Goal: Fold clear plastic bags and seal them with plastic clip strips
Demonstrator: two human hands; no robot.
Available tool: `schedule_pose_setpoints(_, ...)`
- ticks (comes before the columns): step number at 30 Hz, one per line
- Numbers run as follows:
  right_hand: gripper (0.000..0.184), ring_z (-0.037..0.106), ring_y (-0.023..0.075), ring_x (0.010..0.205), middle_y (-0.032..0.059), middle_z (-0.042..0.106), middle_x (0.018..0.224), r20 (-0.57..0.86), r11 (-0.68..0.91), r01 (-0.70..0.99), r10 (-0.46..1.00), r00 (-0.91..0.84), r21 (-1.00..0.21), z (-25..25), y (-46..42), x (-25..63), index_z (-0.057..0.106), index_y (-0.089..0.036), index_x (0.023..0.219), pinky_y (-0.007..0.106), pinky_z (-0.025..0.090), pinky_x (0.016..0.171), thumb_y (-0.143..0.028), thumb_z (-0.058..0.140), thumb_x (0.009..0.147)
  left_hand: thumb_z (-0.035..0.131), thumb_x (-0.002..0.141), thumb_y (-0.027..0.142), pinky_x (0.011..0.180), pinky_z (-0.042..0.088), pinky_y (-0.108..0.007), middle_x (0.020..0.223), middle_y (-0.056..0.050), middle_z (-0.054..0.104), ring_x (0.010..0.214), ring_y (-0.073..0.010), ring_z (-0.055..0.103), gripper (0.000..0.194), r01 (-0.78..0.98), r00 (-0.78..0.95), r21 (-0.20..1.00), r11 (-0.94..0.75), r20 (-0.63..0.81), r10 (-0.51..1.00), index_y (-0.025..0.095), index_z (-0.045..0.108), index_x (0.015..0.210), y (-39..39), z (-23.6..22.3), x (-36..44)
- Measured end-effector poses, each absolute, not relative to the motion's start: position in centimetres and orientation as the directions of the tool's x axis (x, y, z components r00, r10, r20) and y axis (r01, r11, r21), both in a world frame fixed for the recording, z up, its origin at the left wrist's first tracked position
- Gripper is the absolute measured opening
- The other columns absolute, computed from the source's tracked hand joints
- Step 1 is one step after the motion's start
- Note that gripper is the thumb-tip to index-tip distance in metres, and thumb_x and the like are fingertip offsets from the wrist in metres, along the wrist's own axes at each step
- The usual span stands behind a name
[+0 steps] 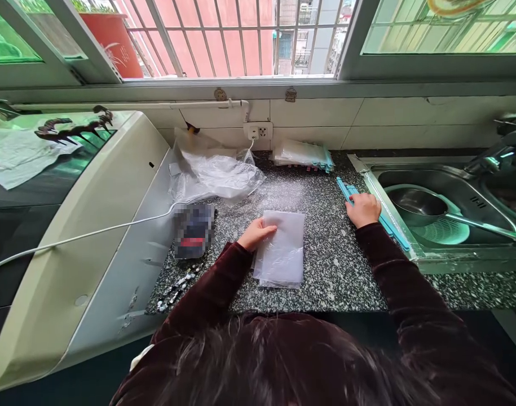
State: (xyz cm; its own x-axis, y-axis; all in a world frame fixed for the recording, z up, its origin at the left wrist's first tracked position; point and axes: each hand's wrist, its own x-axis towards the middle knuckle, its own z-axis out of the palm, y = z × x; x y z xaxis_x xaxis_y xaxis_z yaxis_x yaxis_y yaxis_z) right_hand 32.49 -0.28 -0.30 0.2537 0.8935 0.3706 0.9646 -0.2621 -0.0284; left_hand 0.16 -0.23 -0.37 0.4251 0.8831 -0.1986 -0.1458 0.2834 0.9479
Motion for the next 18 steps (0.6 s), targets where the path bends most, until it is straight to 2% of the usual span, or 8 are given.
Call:
schedule_pose_setpoints(6,0.031,0.048,0.0296,0.086,0.0204,0.063,0.088,0.370,-0.256,0.966,0.894,0.251,-0.038,-0.4,-0.3,31.9,0.064,-0.009,0.094,0.039,0.031,0.070,-0.030,0.047,0.078,0.079,0.049,0.037,0.058,0.041,-0.023,0.071,-0.004,0.068,0.059,-0.0122,0.056,0.040,-0.155,0.438,0.934,0.322,-0.227,0.870,0.012,0.068,0.078,-0.3,0.0,0.2)
schedule_pose_setpoints(9,0.031,0.050,0.0304,0.085,0.0218,0.063,0.087,0.328,-0.298,0.954,0.899,0.291,-0.030,-0.2,-0.4,31.4,0.065,-0.008,0.089,0.040,0.031,0.070,-0.031,0.046,0.078,0.078,0.052,0.039,0.057,0.041,-0.023,0.069,-0.004,0.067,0.057,-0.0118,0.055,0.038,-0.155,0.434,0.924,0.350,-0.255,0.864,0.012,0.067,0.076,-0.4,0.2,0.2)
schedule_pose_setpoints(13,0.031,0.052,0.0292,0.085,0.0219,0.064,0.087,0.270,-0.338,0.941,0.905,0.329,-0.016,0.4,-0.5,30.9,0.065,-0.007,0.088,0.038,0.030,0.069,-0.028,0.045,0.079,0.080,0.047,0.037,0.057,0.043,-0.023,0.068,-0.003,0.066,0.057,-0.0118,0.056,0.041,-0.180,0.416,0.909,0.377,-0.277,0.866,0.012,0.065,0.075,-0.3,0.5,0.2)
schedule_pose_setpoints(18,0.028,0.052,0.0271,0.082,0.0165,0.065,0.084,0.336,-0.218,0.975,0.916,0.219,-0.041,0.6,-0.7,29.9,0.065,-0.011,0.086,0.035,0.030,0.068,-0.030,0.046,0.079,0.080,0.047,0.038,0.056,0.042,-0.022,0.066,-0.003,0.066,0.056,-0.0106,0.056,0.042,-0.183,0.430,0.913,0.366,-0.260,0.865,0.011,0.064,0.075,-0.2,0.5,0.2)
